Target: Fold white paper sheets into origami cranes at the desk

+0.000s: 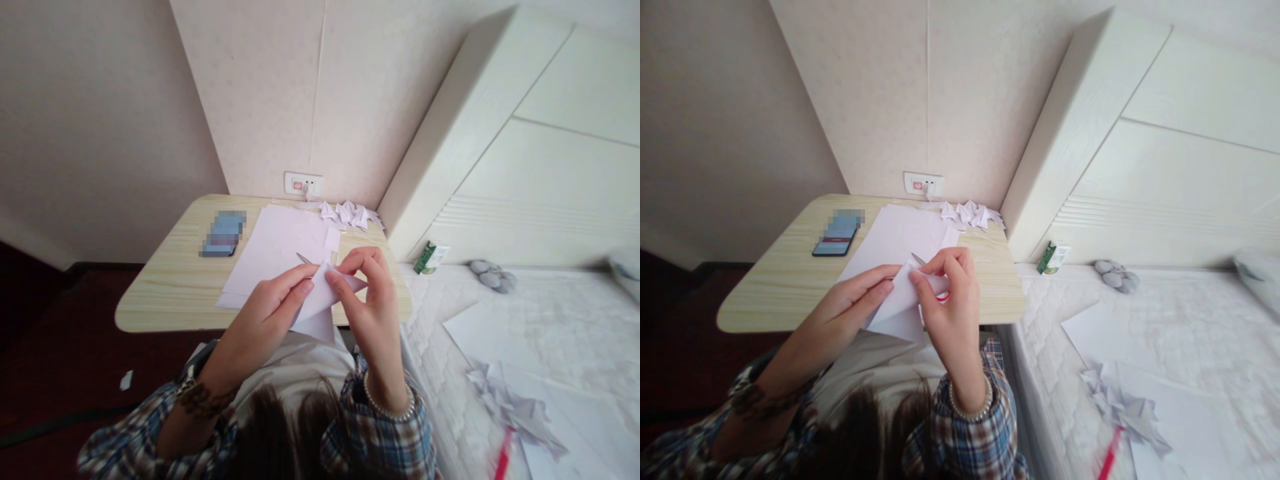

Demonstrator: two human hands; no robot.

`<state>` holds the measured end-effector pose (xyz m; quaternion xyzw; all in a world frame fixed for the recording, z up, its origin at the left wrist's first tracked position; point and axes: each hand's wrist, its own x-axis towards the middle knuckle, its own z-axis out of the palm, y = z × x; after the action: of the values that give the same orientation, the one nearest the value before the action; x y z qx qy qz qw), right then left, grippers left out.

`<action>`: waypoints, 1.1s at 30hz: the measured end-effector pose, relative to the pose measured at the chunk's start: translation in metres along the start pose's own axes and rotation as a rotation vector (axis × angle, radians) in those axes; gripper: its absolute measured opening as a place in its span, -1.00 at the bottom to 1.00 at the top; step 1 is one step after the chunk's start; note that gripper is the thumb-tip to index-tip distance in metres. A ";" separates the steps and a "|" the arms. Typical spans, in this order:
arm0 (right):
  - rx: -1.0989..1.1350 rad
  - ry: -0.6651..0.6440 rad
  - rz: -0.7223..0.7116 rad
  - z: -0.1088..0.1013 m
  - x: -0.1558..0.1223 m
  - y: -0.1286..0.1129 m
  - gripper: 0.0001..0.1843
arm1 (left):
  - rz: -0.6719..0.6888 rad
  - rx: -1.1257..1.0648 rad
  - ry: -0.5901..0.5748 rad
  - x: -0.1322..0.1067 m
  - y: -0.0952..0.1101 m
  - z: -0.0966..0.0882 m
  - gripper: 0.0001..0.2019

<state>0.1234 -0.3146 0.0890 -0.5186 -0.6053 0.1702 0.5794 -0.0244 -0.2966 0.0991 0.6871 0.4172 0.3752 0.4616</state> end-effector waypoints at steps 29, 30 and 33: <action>0.005 -0.006 0.017 0.002 0.001 0.004 -0.80 | 0.026 0.149 -0.064 0.000 0.001 0.006 -0.72; 0.006 -0.006 0.016 0.001 0.001 0.004 -0.80 | 0.025 0.146 -0.066 0.000 0.000 0.006 -0.72; 0.018 -0.005 0.016 0.001 0.001 0.004 -0.80 | 0.025 0.145 -0.068 0.000 -0.001 0.006 -0.71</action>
<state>0.1241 -0.3115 0.0861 -0.5177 -0.6012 0.1815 0.5810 -0.0186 -0.2983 0.0967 0.7363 0.4189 0.3259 0.4198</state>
